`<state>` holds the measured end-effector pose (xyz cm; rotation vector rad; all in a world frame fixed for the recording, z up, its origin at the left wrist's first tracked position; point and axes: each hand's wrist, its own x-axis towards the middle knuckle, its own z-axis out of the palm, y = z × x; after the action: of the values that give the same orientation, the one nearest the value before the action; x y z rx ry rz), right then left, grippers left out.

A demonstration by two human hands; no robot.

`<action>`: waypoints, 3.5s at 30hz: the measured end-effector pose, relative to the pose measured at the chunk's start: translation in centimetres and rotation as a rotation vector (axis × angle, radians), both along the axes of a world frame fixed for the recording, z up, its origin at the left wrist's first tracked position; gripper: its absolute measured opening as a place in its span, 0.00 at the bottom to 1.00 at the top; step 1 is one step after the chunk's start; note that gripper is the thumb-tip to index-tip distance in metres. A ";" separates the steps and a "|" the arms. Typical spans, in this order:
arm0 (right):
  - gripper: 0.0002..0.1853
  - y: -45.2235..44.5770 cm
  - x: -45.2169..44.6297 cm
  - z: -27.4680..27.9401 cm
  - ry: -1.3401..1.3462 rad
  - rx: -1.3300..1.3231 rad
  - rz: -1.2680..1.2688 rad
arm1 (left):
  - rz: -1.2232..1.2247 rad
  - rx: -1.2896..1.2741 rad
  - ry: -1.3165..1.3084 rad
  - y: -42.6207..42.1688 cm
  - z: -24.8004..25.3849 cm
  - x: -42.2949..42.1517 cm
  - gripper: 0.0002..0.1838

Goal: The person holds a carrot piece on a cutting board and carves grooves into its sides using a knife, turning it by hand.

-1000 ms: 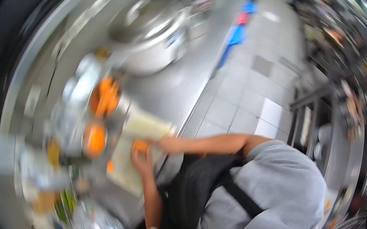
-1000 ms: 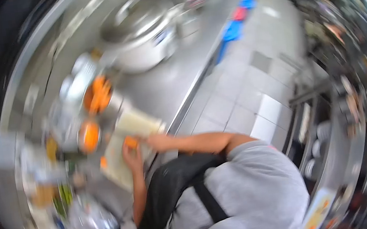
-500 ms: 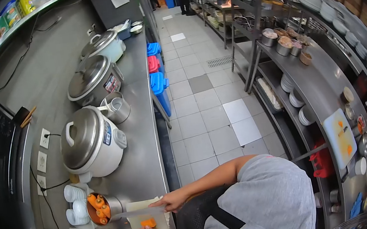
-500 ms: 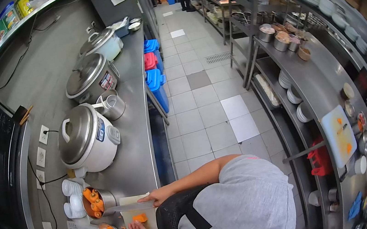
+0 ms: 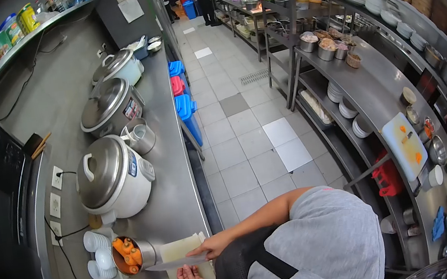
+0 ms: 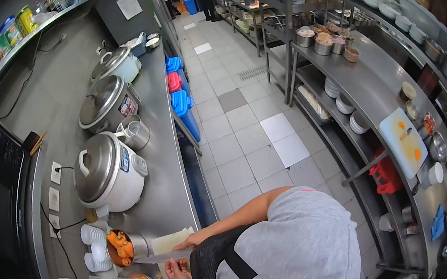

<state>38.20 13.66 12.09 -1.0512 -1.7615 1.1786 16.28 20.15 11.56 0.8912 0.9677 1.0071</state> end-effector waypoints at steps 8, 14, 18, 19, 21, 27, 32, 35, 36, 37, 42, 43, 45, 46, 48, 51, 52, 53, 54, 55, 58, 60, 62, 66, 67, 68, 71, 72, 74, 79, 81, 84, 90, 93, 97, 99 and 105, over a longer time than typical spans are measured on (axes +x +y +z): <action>0.45 -2.1 -1.1 4.2 0.007 -0.316 -0.005 | 0.008 -0.035 -0.039 -0.3 -1.7 -2.1 0.11; 0.43 -0.5 -1.2 1.0 -0.078 0.035 0.018 | 0.029 -0.047 0.005 -0.3 -2.0 -3.6 0.10; 0.42 1.8 0.0 1.6 -0.088 0.019 0.087 | 0.139 -0.008 0.073 0.9 -2.2 -5.2 0.09; 0.42 2.5 0.4 1.8 -0.061 -0.012 0.100 | 0.165 -0.012 0.079 1.4 -2.6 -5.8 0.09; 0.42 4.1 1.9 2.5 -0.073 -0.038 0.156 | 0.278 0.010 0.086 2.4 -3.5 -6.8 0.09; 0.41 8.6 5.9 2.1 -0.105 -0.098 0.278 | 0.488 0.053 0.189 4.6 -2.8 -8.2 0.14; 0.39 11.4 8.5 -0.2 -0.193 -0.033 0.296 | 0.583 0.216 0.277 6.0 -1.0 -8.7 0.12; 0.38 12.7 9.3 2.2 -0.281 -0.419 0.315 | 0.614 0.486 0.432 7.7 -0.1 -11.3 0.10; 0.38 13.0 9.5 2.9 -0.283 -0.354 0.336 | 0.665 0.490 0.480 7.9 2.7 -11.4 0.11; 0.38 13.3 9.5 2.2 -0.248 -0.345 0.339 | 0.718 0.518 0.525 8.0 6.8 -10.6 0.11; 0.38 14.4 9.1 4.4 -0.237 -0.499 0.381 | 0.912 0.696 0.524 8.1 16.9 -11.8 0.09; 0.38 14.4 9.0 4.6 -0.255 -0.489 0.373 | 0.933 0.814 0.503 8.0 18.0 -11.6 0.09; 0.38 14.1 8.9 4.6 -0.267 -0.482 0.363 | 0.944 0.848 0.529 7.9 19.7 -11.0 0.09; 0.38 13.9 8.9 4.6 -0.268 -0.466 0.344 | 0.945 0.887 0.539 8.1 20.0 -10.9 0.09; 0.38 13.2 8.7 4.2 -0.264 -0.458 0.315 | 0.922 0.887 0.598 8.9 18.4 -11.1 0.08; 0.38 12.0 8.9 3.6 -0.234 -0.494 0.253 | 0.765 0.624 0.846 11.3 11.6 -12.4 0.10; 0.38 11.5 8.8 3.6 -0.217 -0.484 0.241 | 0.647 0.470 1.027 11.7 9.0 -12.9 0.13; 0.39 11.1 8.7 3.6 -0.200 -0.471 0.230 | 0.636 0.472 1.022 11.3 6.6 -12.7 0.13; 0.39 10.4 8.8 3.4 -0.198 -0.473 0.217 | 0.645 0.559 1.228 10.5 4.4 -12.0 0.16; 0.39 9.9 9.0 2.8 -0.211 -0.445 0.206 | 0.650 0.658 1.434 10.3 3.9 -11.1 0.19; 0.39 7.9 9.5 1.1 -0.201 -0.462 0.124 | 0.552 0.594 1.107 7.9 3.2 -8.8 0.26; 0.39 6.6 9.9 -0.1 -0.166 -0.500 0.066 | 0.177 0.552 0.998 6.4 2.4 -6.6 0.30; 0.39 5.6 9.5 -0.9 -0.191 -0.507 0.054 | -0.192 0.648 0.914 5.4 0.8 -4.7 0.33; 0.40 4.7 8.6 -0.1 -0.323 -0.518 0.053 | -0.424 0.576 0.838 3.6 -2.8 -3.0 0.32; 0.40 4.5 8.5 -0.2 -0.327 -0.522 0.053 | -0.359 0.586 0.872 3.3 -3.2 -3.1 0.33; 0.40 4.3 8.2 -0.3 -0.349 -0.510 0.045 | -0.295 0.597 0.907 3.0 -3.6 -3.2 0.36; 0.40 3.9 7.5 -0.7 -0.385 -0.464 0.040 | -0.100 0.196 1.030 1.0 0.7 -1.8 0.45; 0.40 3.8 7.4 -0.8 -0.400 -0.426 0.040 | -0.099 0.193 1.026 0.3 1.3 -1.7 0.45; 0.40 3.8 7.5 -1.4 -0.410 -0.414 0.040 | -0.183 0.030 0.916 -0.8 1.8 -1.3 0.49; 0.39 4.4 6.2 1.6 -0.450 -0.522 0.025 | 0.178 0.595 0.876 -1.4 -5.5 -1.0 0.46; 0.39 4.6 5.6 2.4 -0.304 -0.570 0.046 | 0.174 0.608 0.829 -0.6 -6.4 -0.4 0.44; 0.39 5.4 4.2 2.5 -0.291 -0.533 0.065 | 0.274 0.392 0.785 0.8 -6.1 0.5 0.42; 0.40 7.1 2.8 0.4 -0.292 -0.492 0.114 | 0.306 0.488 0.798 1.1 -6.4 0.3 0.43; 0.40 7.6 2.3 0.2 -0.284 -0.489 0.145 | 0.291 0.476 0.823 1.3 -6.7 0.3 0.43; 0.40 7.9 2.0 0.6 -0.304 -0.478 0.165 | 0.299 0.509 0.804 1.4 -6.9 0.4 0.43; 0.40 8.0 1.8 0.3 -0.304 -0.487 0.175 | 0.298 0.516 0.803 1.5 -6.8 0.4 0.42; 0.40 7.9 1.5 0.5 -0.312 -0.476 0.166 | 0.306 0.534 0.821 1.5 -6.8 0.4 0.42</action>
<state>39.66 21.54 12.56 -1.4496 -1.8772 1.6655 16.67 21.61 4.73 1.7144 1.5875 1.2054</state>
